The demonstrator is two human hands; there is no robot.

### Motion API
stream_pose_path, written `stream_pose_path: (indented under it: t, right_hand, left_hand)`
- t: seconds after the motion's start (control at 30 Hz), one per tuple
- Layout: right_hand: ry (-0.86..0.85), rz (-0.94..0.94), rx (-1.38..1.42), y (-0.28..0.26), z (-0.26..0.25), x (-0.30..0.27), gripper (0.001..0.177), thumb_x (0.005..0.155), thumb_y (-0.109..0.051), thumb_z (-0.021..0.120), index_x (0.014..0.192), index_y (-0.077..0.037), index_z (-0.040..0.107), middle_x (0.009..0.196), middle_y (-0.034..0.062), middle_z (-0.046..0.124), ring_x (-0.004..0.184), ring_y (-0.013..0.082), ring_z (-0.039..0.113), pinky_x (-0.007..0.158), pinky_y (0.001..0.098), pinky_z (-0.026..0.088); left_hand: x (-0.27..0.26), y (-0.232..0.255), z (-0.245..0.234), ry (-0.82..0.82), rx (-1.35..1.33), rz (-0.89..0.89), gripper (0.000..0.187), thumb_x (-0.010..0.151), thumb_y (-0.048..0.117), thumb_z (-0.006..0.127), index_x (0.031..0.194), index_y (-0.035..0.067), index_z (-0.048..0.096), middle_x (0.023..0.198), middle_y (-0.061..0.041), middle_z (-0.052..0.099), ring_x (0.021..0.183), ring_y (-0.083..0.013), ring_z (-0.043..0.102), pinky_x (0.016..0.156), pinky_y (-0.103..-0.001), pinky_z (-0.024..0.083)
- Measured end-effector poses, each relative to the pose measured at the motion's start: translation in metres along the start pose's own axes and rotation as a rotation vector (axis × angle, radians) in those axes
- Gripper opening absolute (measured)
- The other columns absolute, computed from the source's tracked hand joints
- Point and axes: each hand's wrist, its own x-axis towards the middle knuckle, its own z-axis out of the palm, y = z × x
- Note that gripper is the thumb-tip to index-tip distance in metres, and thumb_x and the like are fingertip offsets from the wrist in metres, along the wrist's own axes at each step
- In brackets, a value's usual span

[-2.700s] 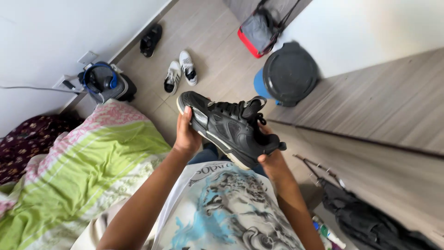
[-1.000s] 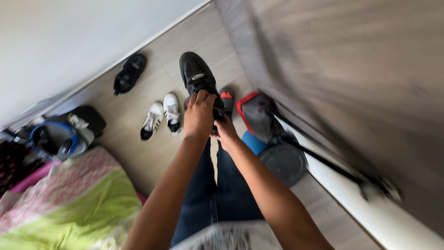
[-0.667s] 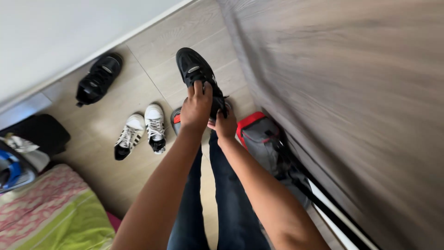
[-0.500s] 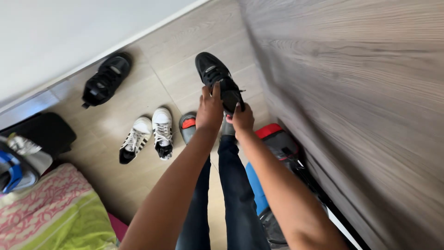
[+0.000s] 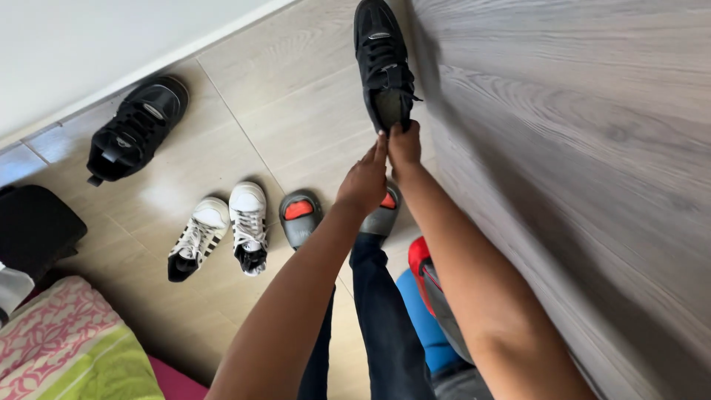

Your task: Inspecting, tying laces, and organizing various shoes in a bedroom.

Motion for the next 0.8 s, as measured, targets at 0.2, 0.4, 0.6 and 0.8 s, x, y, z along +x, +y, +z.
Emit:
stream_pose_path:
  t: [0.2,0.4,0.6,0.8]
  right_hand:
    - [-0.187,0.2,0.515,-0.022,0.005,0.025,0.035,0.106,-0.03,0.045,0.127,-0.002,0.047,0.101,0.0153,0.063,0.079,0.0255,0.069,0.068,0.0376,0.061]
    - [-0.118,0.173,0.54,-0.035,0.011,0.047,0.039,0.107,-0.031,0.041,0.13,0.0,0.043,0.11,0.0217,0.065,0.078,0.0302,0.073,0.061,0.0362,0.062]
    - [-0.048,0.263,0.465,-0.055,0.008,0.041,0.042,0.104,-0.035,0.043,0.136,-0.008,0.041,0.139,0.0111,0.053,0.093,0.029,0.077,0.065,0.0503,0.056]
    - [-0.081,0.248,0.565,-0.055,0.014,0.046,0.049,0.104,-0.039,0.048,0.14,-0.007,0.037,0.145,0.0158,0.047,0.111,0.0326,0.068,0.095,0.0369,0.06]
  left_hand:
    - [0.036,-0.024,0.015,-0.016,0.276,0.181,0.081,0.091,-0.001,0.05,0.162,0.009,0.014,0.167,-0.014,0.024,0.154,-0.029,0.027,0.12,-0.043,0.029]
    - [0.05,-0.03,0.021,0.016,0.443,0.201,0.081,0.089,-0.002,0.054,0.161,0.006,0.017,0.17,-0.013,0.016,0.154,-0.0302,0.025,0.123,-0.043,0.027]
    - [0.03,-0.024,0.012,-0.189,0.531,0.146,0.089,0.086,0.0,0.059,0.161,0.017,0.014,0.17,-0.009,0.012,0.155,-0.0286,0.023,0.123,-0.042,0.025]
    - [0.03,-0.05,0.032,-0.135,0.496,0.158,0.088,0.088,0.001,0.058,0.162,0.018,0.013,0.17,-0.013,0.012,0.153,-0.0309,0.025,0.122,-0.042,0.026]
